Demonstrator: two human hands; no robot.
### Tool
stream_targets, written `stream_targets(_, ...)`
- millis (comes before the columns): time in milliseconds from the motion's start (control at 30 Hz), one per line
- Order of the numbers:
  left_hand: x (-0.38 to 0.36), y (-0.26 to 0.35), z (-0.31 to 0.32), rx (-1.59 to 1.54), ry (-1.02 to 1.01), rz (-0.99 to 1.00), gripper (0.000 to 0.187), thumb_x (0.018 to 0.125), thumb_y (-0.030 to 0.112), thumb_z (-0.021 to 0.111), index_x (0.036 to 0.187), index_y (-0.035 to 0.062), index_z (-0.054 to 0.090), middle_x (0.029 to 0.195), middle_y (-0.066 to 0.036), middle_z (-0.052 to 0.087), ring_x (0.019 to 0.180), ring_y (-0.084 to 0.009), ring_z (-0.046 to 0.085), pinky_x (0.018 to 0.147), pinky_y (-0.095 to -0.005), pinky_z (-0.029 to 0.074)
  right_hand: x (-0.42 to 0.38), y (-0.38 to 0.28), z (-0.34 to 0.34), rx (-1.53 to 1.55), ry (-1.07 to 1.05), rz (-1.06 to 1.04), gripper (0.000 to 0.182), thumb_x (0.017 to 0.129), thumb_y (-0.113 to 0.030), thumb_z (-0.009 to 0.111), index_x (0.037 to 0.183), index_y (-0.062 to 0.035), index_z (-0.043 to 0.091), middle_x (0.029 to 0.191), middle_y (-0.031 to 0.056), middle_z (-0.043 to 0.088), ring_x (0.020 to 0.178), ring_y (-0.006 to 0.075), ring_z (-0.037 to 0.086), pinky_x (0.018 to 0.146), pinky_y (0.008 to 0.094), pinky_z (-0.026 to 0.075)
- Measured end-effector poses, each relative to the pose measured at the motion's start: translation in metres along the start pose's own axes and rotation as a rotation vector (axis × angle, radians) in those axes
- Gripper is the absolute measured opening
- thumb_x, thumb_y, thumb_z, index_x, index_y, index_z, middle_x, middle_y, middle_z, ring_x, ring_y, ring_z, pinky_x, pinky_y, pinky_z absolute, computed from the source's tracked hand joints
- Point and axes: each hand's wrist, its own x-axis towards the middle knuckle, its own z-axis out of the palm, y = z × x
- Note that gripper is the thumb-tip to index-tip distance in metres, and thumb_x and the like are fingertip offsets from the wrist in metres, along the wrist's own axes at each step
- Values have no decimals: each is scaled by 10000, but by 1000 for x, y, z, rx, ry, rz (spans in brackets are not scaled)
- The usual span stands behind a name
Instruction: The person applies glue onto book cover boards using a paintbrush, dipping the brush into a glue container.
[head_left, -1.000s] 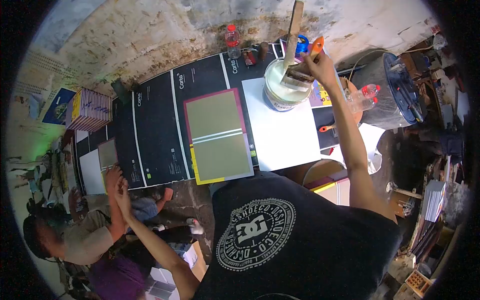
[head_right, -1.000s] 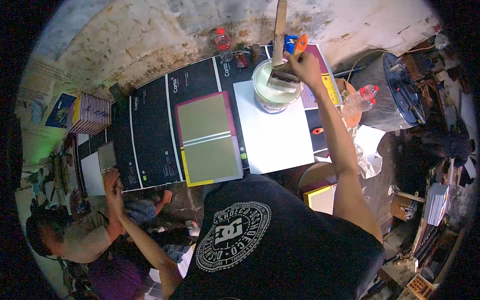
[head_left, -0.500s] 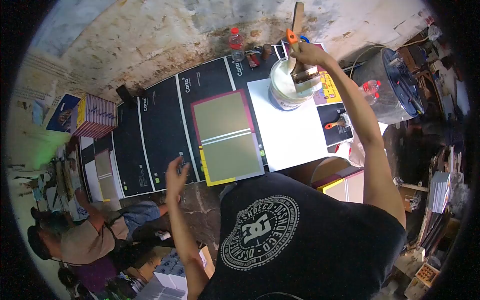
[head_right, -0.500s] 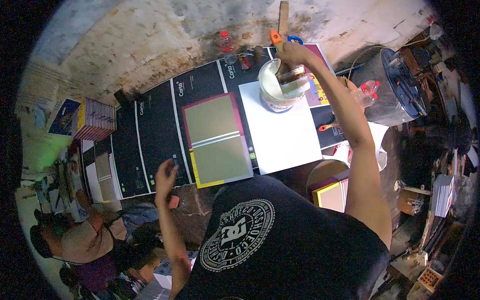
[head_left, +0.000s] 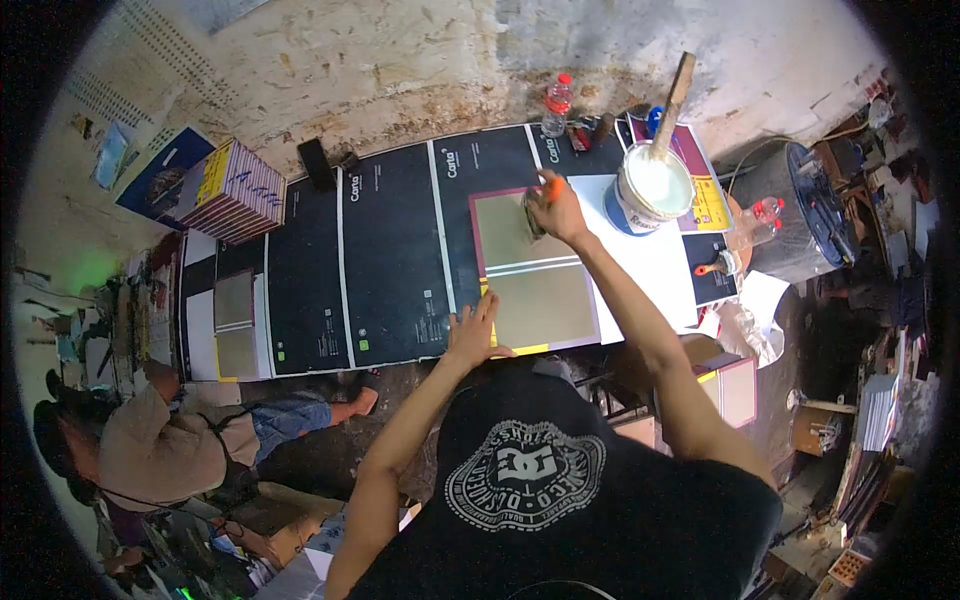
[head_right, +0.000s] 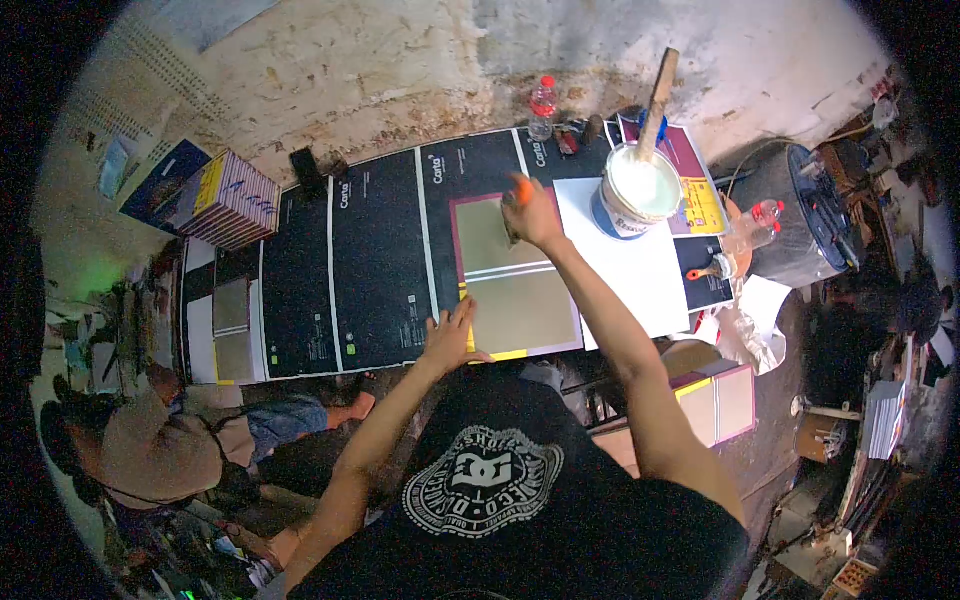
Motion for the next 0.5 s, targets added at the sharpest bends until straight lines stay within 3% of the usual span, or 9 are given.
stream_targets(67,3,-7,5,-33,7,19,1234,607,740,698,1522,63,221,1596,-88,201,1227,-430,441,974,-642,334,-23,55,13,-3,-83,300,258,801,-247,722,934,-41,646,785,178,687,681,324,677,637,430,526)
stream_targets(133,1,-10,10,-84,6,36,1236,608,731,709,1519,50,222,1596,-94,198,1222,-436,442,962,-643,337,-35,67,-27,-95,-106,561,271,839,-301,733,909,-47,672,710,113,654,640,222,629,603,360,510)
stream_targets(200,-2,-13,16,-79,64,45,1232,596,683,763,1510,42,240,1590,-118,198,1218,-417,441,951,-615,351,-64,115,-56,6,37,497,300,845,-312,747,896,-31,653,767,51,662,649,139,607,540,302,488)
stream_targets(267,0,-11,13,-108,87,48,1233,584,656,792,1500,30,254,1581,-131,210,1218,-398,441,947,-606,358,-81,56,-109,435,164,619,280,836,-253,769,895,-17,629,811,20,652,659,97,591,524,240,456)
stream_targets(333,-4,-6,5,-133,118,56,1242,555,623,828,1486,17,272,1566,-142,227,1218,-378,443,948,-601,360,-105,35,-118,550,321,650,286,823,-214,788,926,-12,613,829,31,640,652,89,569,529,206,436)
stream_targets(367,-9,-4,3,-141,122,59,1246,541,606,846,1480,11,281,1559,-147,236,1218,-368,444,949,-598,361,-115,23,-112,498,374,589,273,807,-228,798,841,-32,611,747,14,591,622,78,503,542,236,419)
stream_targets(433,-13,1,-1,-90,86,48,1248,513,576,872,1464,4,301,1540,-150,261,1213,-354,449,947,-591,363,-134,15,-77,308,414,405,272,813,-212,788,836,-6,612,784,45,629,685,105,559,630,277,483)
stream_targets(500,-10,3,2,-78,119,41,1214,495,463,919,1450,8,322,1517,-148,294,1188,-331,464,916,-564,373,-158,2,-38,233,238,408,244,830,-201,750,881,2,624,777,55,642,695,138,586,639,298,489)
